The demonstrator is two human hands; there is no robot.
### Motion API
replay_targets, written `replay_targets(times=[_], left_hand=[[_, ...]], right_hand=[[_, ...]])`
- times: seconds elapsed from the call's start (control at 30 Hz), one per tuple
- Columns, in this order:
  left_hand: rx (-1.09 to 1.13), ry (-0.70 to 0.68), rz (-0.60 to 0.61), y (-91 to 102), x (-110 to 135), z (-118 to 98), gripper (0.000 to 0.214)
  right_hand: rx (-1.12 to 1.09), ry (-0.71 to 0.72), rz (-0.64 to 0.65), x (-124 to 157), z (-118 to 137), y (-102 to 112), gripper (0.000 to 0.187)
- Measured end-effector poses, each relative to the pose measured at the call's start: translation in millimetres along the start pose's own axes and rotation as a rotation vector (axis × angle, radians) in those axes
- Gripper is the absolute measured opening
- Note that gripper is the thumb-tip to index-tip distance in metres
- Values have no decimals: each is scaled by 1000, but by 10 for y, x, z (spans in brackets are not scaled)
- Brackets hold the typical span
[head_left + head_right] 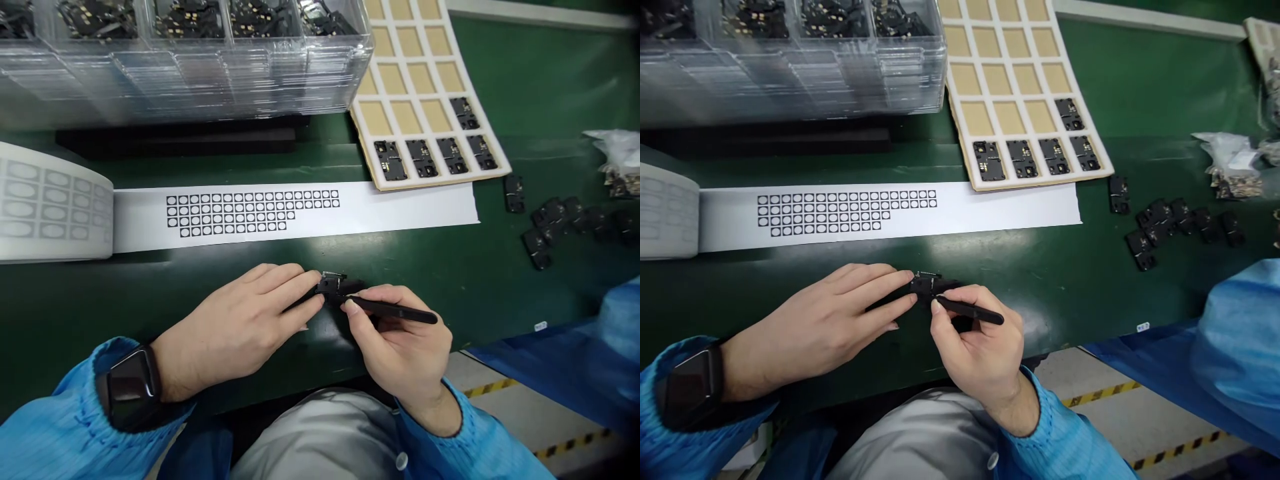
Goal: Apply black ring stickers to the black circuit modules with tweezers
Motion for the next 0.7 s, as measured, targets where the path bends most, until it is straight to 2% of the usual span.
replay_targets(times=[0.17, 0.4, 0.7], left_hand=[[-30, -6, 0, -4, -56, -55, 40], [-13, 14, -16, -24, -106, -105, 40], [-1, 22, -25, -44, -152, -132, 40]], right_hand=[[54, 94, -26, 18, 36, 7, 19], [206, 362, -51, 26, 242, 32, 28], [291, 404, 0, 40, 208, 105, 33]])
Point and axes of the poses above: each hand's wrist, its own x-axis away from the middle knuckle, its own y-axis out of the back of the hand, z = x × y, the point moved 4 cm from there along -x, towards the middle knuckle, and after that the axes turned 9 degrees about x, right-handed, at the moved point
